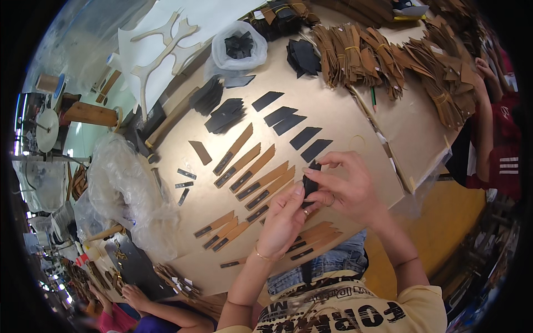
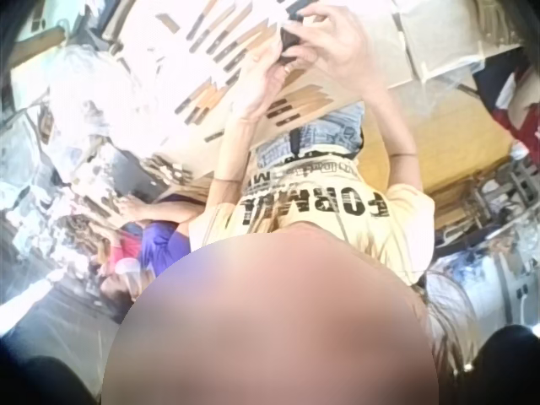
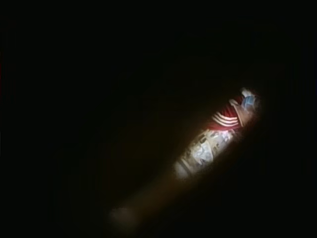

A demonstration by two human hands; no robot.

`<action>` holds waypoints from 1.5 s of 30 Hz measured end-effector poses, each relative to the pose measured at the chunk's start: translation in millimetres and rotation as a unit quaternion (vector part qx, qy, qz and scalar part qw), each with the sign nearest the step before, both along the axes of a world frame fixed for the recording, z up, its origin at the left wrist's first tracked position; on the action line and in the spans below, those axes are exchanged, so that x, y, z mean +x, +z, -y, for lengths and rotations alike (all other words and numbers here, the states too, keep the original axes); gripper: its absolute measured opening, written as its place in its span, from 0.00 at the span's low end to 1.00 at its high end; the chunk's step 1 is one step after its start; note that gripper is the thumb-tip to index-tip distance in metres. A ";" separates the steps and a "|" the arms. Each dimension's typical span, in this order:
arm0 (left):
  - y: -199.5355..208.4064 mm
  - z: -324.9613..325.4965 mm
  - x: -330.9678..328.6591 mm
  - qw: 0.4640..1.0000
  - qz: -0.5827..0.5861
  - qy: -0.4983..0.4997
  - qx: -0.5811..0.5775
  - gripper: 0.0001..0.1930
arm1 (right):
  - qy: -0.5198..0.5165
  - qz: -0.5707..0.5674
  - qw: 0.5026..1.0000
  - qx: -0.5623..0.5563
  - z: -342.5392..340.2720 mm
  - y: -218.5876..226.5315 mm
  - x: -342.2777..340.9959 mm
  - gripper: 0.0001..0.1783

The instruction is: The person assembles small leather components by hand, aligning and pressing dark and light pieces together on a workbench. They repeatedly pick up pairs of pieces, fit them, and place the assembled units in rows on the table.

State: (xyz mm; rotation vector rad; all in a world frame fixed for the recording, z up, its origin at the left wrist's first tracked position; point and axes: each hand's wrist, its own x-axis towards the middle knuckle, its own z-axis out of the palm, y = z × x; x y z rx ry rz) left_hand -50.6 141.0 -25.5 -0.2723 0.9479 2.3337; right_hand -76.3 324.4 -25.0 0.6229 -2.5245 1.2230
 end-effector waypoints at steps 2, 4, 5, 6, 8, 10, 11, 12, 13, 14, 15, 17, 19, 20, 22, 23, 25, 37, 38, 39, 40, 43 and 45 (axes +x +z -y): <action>0.4 -1.1 -0.1 1.000 0.004 0.001 0.008 0.19 | 0.007 -0.012 1.000 0.002 0.1 -2.0 1.6 0.24; 0.8 -2.2 0.5 1.000 0.021 0.010 0.017 0.19 | -0.002 -0.013 1.000 -0.023 1.7 -6.4 5.1 0.24; 0.9 -3.5 1.4 0.999 0.038 0.016 0.022 0.19 | -0.009 -0.055 0.998 -0.005 1.0 -8.3 7.1 0.23; 0.7 -4.8 2.0 0.998 0.063 0.019 0.015 0.19 | -0.015 -0.100 0.995 0.012 -0.2 -9.8 9.4 0.22; 0.0 -8.0 5.0 0.995 0.081 0.040 0.032 0.20 | -0.024 -0.143 0.989 0.018 -3.1 -11.5 13.3 0.17; -2.4 -7.4 5.1 0.993 0.089 0.074 0.018 0.21 | -0.028 -0.148 0.988 -0.011 -6.4 -11.7 14.7 0.11; -4.4 -5.0 3.3 0.992 0.084 0.098 0.002 0.22 | -0.038 -0.042 0.998 -0.030 -10.0 -11.2 13.7 0.11; -6.1 -1.9 1.5 0.989 0.078 0.122 -0.014 0.23 | -0.050 0.052 0.996 -0.056 -15.4 -10.3 11.0 0.10; -7.0 2.6 0.5 0.982 0.074 0.159 -0.066 0.24 | -0.064 0.148 0.984 -0.073 -20.2 -10.6 6.6 0.09; -7.0 7.7 0.0 0.981 0.034 0.171 -0.080 0.24 | -0.064 0.140 0.987 -0.041 -23.1 -12.9 -0.5 0.08; -6.5 13.2 -0.4 0.977 0.012 0.185 -0.105 0.24 | -0.066 0.134 0.989 0.000 -25.0 -16.5 -9.3 0.07; -4.9 20.2 0.6 0.968 -0.016 0.215 -0.129 0.22 | -0.057 0.112 0.990 0.065 -27.5 -22.4 -21.0 0.06; -2.9 21.9 3.9 0.973 -0.016 0.194 -0.124 0.22 | -0.033 0.078 0.990 0.113 -29.1 -26.9 -27.3 0.05; -2.0 21.8 5.2 0.975 -0.020 0.191 -0.111 0.22 | -0.022 0.081 0.990 0.111 -31.1 -28.3 -29.4 0.05; -1.9 16.8 7.9 0.980 -0.009 0.161 -0.113 0.21 | 0.001 0.086 0.991 0.107 -36.2 -29.6 -31.1 0.06; -2.1 13.5 8.6 0.983 -0.002 0.150 -0.107 0.21 | 0.004 0.093 0.990 0.109 -38.6 -29.9 -31.0 0.06; -2.2 6.9 9.6 0.987 -0.008 0.122 -0.103 0.21 | 0.008 0.109 0.988 0.114 -43.0 -30.3 -30.3 0.07; 0.4 -17.7 10.5 0.999 -0.013 0.008 -0.049 0.20 | -0.001 0.017 0.999 0.048 -23.7 -3.5 11.6 0.20; -0.5 -18.5 11.8 0.999 -0.016 0.004 -0.049 0.20 | -0.009 0.000 1.000 0.029 -22.0 -3.9 13.0 0.21; -1.4 -18.9 13.3 0.999 -0.019 0.000 -0.049 0.20 | -0.012 -0.006 1.000 0.025 -19.8 -5.9 13.1 0.21; -2.4 -18.8 14.7 0.999 -0.013 -0.003 -0.047 0.19 | -0.015 -0.008 1.000 0.021 -18.2 -8.3 13.4 0.22; -4.8 -17.4 17.6 0.999 0.007 -0.006 -0.044 0.19 | -0.022 -0.078 0.996 0.033 -16.2 -14.1 19.4 0.21; -5.6 -18.2 19.6 0.999 0.028 -0.007 -0.040 0.18 | -0.023 -0.041 0.999 0.023 -16.6 -16.7 23.3 0.20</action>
